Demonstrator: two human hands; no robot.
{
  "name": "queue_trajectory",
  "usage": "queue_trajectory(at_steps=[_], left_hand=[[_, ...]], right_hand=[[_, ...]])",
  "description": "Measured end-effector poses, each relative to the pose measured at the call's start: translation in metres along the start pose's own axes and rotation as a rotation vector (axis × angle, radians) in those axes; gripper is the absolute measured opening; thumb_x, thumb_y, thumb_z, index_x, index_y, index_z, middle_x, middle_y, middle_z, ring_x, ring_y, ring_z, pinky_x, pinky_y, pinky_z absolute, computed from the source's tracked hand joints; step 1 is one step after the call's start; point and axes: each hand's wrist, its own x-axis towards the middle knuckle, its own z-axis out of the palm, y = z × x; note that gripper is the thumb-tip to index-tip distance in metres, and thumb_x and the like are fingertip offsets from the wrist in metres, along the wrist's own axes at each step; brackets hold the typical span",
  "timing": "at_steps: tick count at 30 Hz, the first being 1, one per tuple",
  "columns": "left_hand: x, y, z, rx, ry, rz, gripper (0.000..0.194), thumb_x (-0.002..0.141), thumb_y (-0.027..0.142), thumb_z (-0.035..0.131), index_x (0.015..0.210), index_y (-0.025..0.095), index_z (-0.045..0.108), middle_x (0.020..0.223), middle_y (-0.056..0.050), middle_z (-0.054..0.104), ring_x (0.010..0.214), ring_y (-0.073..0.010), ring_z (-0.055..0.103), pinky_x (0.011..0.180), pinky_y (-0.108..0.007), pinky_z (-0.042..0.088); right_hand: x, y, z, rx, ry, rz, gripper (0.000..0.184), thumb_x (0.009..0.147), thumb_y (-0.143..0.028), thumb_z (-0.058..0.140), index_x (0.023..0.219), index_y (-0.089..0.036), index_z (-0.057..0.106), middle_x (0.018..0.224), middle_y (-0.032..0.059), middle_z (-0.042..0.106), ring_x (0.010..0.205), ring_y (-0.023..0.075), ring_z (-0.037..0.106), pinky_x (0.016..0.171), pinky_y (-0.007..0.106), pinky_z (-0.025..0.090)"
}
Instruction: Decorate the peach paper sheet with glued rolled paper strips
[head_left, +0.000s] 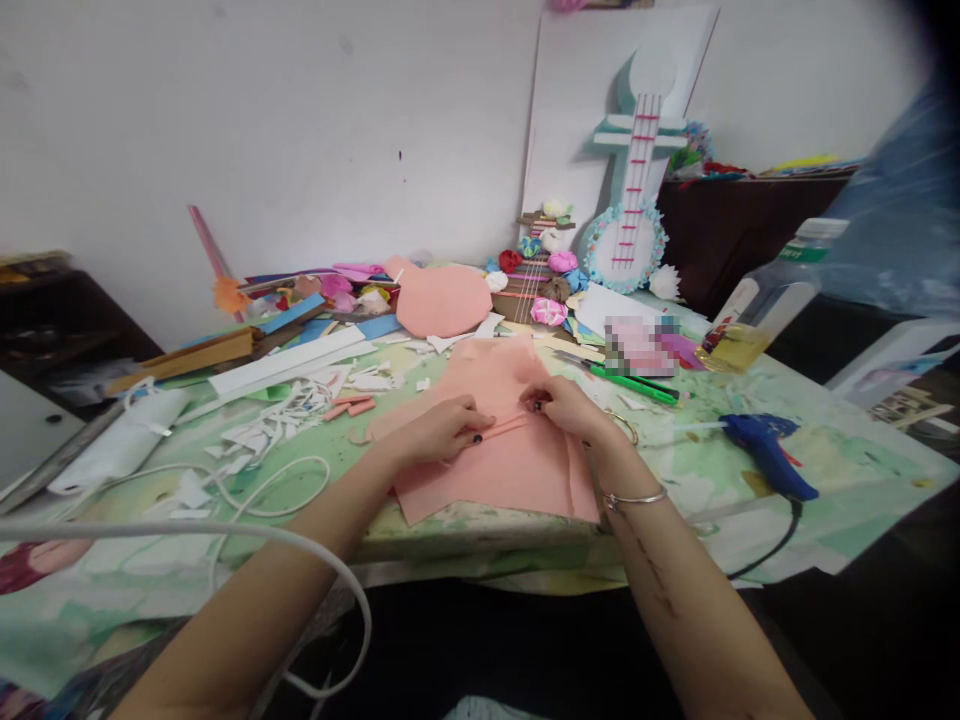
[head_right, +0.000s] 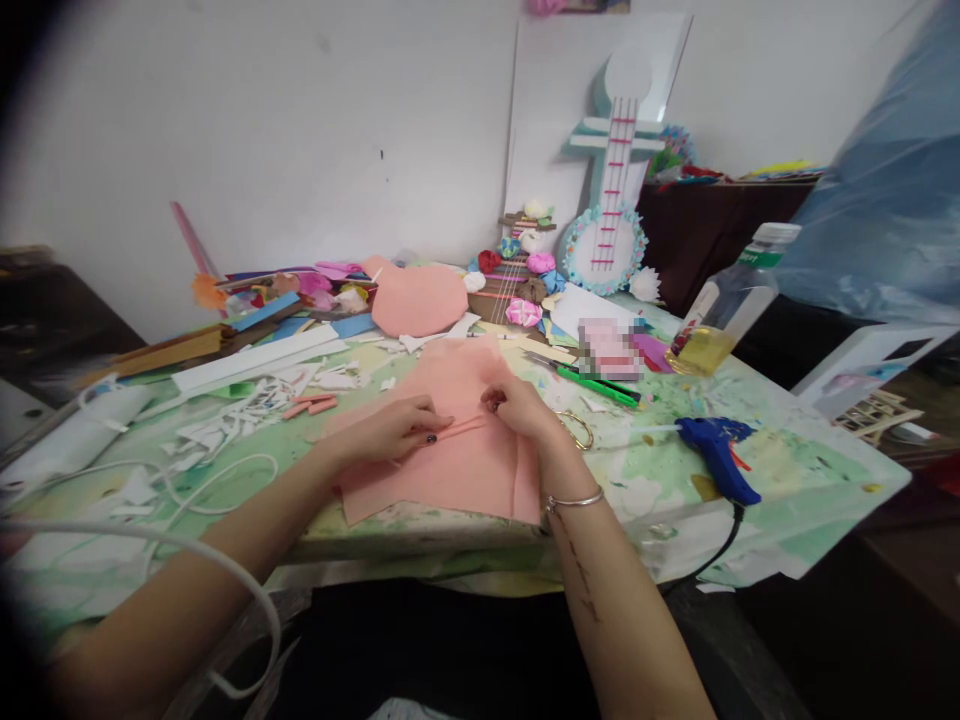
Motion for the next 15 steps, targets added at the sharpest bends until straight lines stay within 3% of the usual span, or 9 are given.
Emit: queue_trajectory(at_steps=[8,15], left_hand=[[-0.0011,-0.0023,0.0011,-0.026,-0.007,-0.009,0.027,0.082,0.010,0.042,0.091,0.017,0.066,0.088,-0.005,0.053,0.078,-0.0163,0.054,0.072,-0.026,0.039],[-0.0007,-0.0041,0.0021,-0.031,-0.010,-0.007,0.029,0.083,0.011,0.043,0.097,0.019,0.067,0.088,-0.004,0.053,0.079,-0.0164,0.054,0.073,-0.026,0.039]], right_hand=[[-0.0029,-0.0095,0.0024,0.041,-0.066,-0.021,0.023,0.088,-0.028,0.060,0.105,-0.013,0.059,0.093,0.0031,0.063,0.082,0.0157,0.061,0.075,0.035,0.052],[-0.0019,-0.0055,0.0039,0.059,-0.027,0.042,0.026,0.090,-0.031,0.057,0.110,-0.014,0.057,0.099,0.0047,0.062,0.081,0.0153,0.061,0.072,0.034,0.053]])
